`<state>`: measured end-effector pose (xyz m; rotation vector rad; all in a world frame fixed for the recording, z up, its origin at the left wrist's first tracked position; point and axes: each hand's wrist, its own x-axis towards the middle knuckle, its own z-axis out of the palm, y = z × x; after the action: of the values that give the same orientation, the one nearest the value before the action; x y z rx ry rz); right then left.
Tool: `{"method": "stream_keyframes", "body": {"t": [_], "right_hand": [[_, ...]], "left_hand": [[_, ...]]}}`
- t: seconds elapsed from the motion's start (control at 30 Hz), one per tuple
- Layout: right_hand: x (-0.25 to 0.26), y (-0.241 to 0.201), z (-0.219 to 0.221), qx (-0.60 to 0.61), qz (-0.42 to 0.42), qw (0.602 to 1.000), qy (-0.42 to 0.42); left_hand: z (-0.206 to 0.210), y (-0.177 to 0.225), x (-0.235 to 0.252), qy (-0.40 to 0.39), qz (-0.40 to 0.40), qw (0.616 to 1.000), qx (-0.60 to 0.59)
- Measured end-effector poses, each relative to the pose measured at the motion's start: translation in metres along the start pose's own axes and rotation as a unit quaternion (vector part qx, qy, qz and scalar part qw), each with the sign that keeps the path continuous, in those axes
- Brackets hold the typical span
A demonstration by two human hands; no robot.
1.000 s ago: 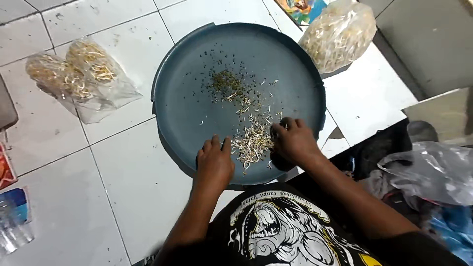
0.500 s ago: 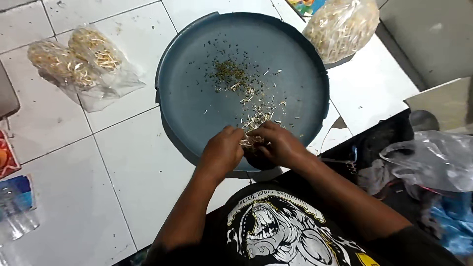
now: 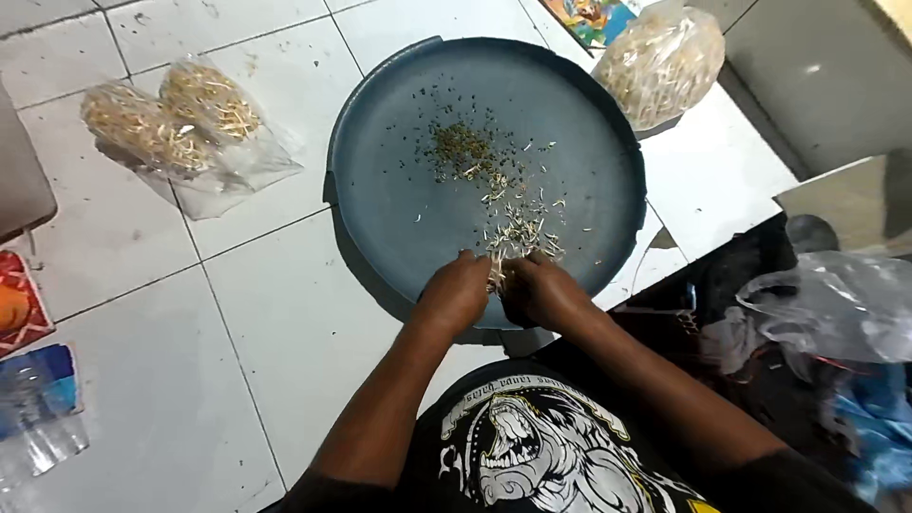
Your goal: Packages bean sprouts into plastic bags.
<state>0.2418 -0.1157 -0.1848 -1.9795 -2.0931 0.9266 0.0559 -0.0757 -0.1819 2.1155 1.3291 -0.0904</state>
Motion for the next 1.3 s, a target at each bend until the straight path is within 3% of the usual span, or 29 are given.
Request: {"method": "stream_keyframes", "body": {"t": [0.13, 0.23, 0.3, 0.4, 0.5, 0.57, 0.63, 0.7, 0.8, 0.9, 1.13, 1.3], "right_hand": [[0.005, -0.013, -0.001, -0.010, -0.044, 0.997, 0.063], [0.017, -0.009, 0.000, -0.040, 0.019, 0.999, 0.019], [0.023, -0.020, 0.006, -0.024, 0.006, 1.000, -0.011], [0.025, -0.039, 0.021, 0.012, -0.098, 0.995, 0.012], [0.025, -0.042, 0.021, 0.024, -0.160, 0.983, 0.090], [0.024, -0.033, 0.015, 0.018, -0.174, 0.976, 0.127], [0.021, -0.022, 0.012, 0.015, -0.175, 0.972, 0.153], [0.018, -0.013, 0.012, 0.015, -0.166, 0.972, 0.166], [0.011, 0.001, 0.015, 0.016, -0.150, 0.974, 0.171], [0.006, 0.013, 0.015, 0.021, -0.145, 0.973, 0.178], [0.011, 0.017, 0.007, 0.028, -0.151, 0.975, 0.159], [0.020, 0.000, -0.003, 0.018, -0.156, 0.980, 0.120]], "left_hand": [[-0.014, -0.013, -0.010, 0.097, 0.006, 0.995, -0.008], [-0.018, -0.026, -0.015, 0.072, 0.025, 0.997, 0.015], [-0.025, -0.031, -0.019, 0.070, 0.055, 0.996, -0.007], [-0.043, -0.050, -0.027, 0.233, 0.026, 0.969, -0.077], [-0.072, -0.097, -0.022, 0.415, -0.095, 0.900, -0.091], [-0.100, -0.130, -0.012, 0.473, -0.174, 0.861, -0.072], [-0.131, -0.158, 0.007, 0.472, -0.249, 0.844, -0.043], [-0.163, -0.181, 0.027, 0.420, -0.309, 0.853, 0.006], [-0.195, -0.212, 0.044, 0.330, -0.340, 0.877, 0.078], [-0.233, -0.219, 0.037, 0.324, -0.336, 0.875, 0.125], [-0.350, -0.180, -0.035, 0.353, -0.198, 0.909, 0.096], [-0.349, -0.098, -0.082, 0.332, -0.129, 0.930, -0.091]]}}
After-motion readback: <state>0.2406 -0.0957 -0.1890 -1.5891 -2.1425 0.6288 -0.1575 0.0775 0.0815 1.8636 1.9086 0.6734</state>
